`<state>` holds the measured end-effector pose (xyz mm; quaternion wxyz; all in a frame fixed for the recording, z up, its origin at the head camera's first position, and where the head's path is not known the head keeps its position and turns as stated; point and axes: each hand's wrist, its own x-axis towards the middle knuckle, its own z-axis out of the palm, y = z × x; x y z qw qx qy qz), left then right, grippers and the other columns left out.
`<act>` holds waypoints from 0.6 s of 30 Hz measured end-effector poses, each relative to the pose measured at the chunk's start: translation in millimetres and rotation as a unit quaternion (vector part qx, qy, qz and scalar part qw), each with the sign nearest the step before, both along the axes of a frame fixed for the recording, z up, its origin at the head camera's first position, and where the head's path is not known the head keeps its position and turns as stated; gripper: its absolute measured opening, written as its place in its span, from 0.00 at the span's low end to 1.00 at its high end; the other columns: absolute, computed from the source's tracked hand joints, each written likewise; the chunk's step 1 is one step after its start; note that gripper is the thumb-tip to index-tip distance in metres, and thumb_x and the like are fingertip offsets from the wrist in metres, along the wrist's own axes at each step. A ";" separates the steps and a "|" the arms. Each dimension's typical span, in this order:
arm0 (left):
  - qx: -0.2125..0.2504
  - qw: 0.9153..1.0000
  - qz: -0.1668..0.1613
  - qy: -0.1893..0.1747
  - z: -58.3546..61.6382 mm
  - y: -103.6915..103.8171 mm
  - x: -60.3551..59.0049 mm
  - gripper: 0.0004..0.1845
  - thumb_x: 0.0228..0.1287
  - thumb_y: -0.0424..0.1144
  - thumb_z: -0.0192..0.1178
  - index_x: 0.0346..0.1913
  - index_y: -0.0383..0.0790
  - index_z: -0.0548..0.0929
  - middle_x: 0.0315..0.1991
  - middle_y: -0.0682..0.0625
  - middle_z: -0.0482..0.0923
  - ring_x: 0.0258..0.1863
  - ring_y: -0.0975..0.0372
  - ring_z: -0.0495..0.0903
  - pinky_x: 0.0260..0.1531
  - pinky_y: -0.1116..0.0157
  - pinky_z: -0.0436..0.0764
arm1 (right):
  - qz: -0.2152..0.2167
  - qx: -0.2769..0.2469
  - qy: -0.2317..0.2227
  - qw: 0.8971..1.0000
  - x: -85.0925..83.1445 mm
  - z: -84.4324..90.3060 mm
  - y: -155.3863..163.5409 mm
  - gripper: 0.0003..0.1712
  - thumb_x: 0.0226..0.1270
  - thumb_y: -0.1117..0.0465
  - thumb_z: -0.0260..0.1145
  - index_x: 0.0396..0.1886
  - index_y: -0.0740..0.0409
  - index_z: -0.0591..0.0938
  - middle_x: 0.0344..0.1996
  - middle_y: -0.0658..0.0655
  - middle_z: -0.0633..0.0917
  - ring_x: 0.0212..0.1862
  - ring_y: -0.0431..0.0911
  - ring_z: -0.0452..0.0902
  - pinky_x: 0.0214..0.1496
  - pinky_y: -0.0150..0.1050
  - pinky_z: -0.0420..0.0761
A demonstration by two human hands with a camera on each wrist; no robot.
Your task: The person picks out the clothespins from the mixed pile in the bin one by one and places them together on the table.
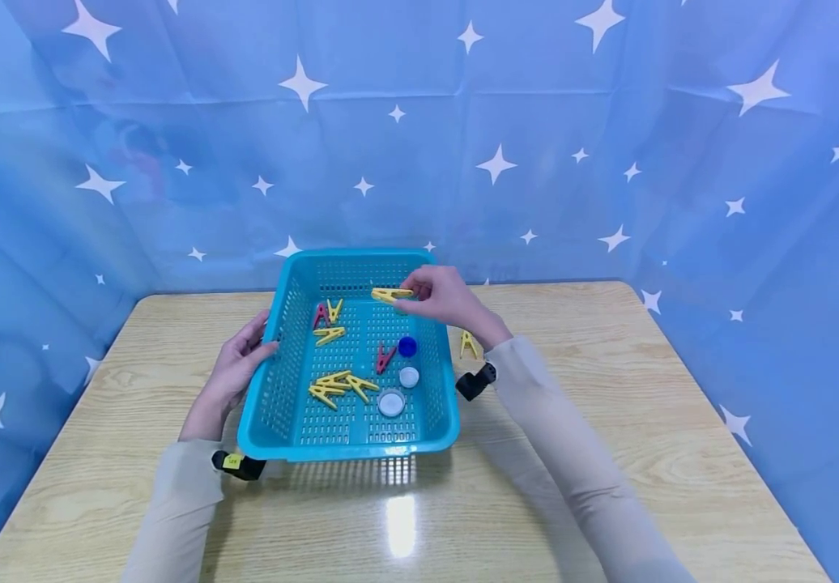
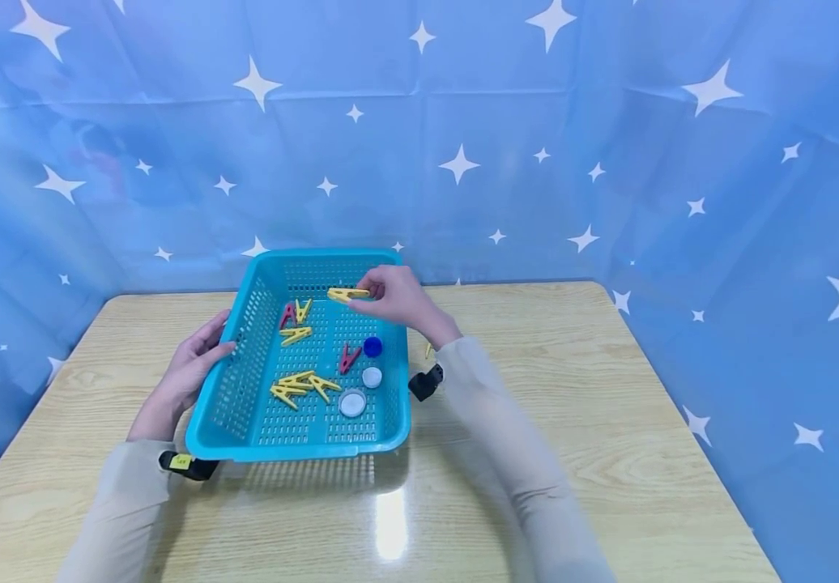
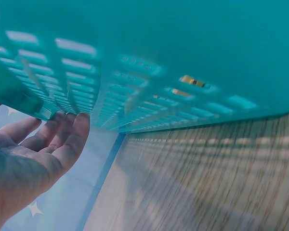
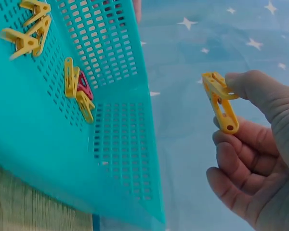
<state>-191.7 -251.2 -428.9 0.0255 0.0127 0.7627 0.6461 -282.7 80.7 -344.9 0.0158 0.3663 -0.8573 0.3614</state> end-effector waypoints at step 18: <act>0.001 1.000 0.000 -0.001 1.4 1.3 0.2 0.34 0.72 0.38 0.49 0.75 0.44 0.47 0.69 0.36 0.55 0.63 0.42 0.62 0.45 0.66 0.79 | -0.081 -0.004 0.001 0.997 13.6 -2.0 62.0 0.11 0.59 0.59 0.70 0.36 0.61 0.85 0.26 0.54 0.80 0.24 0.46 0.69 0.26 0.37 0.71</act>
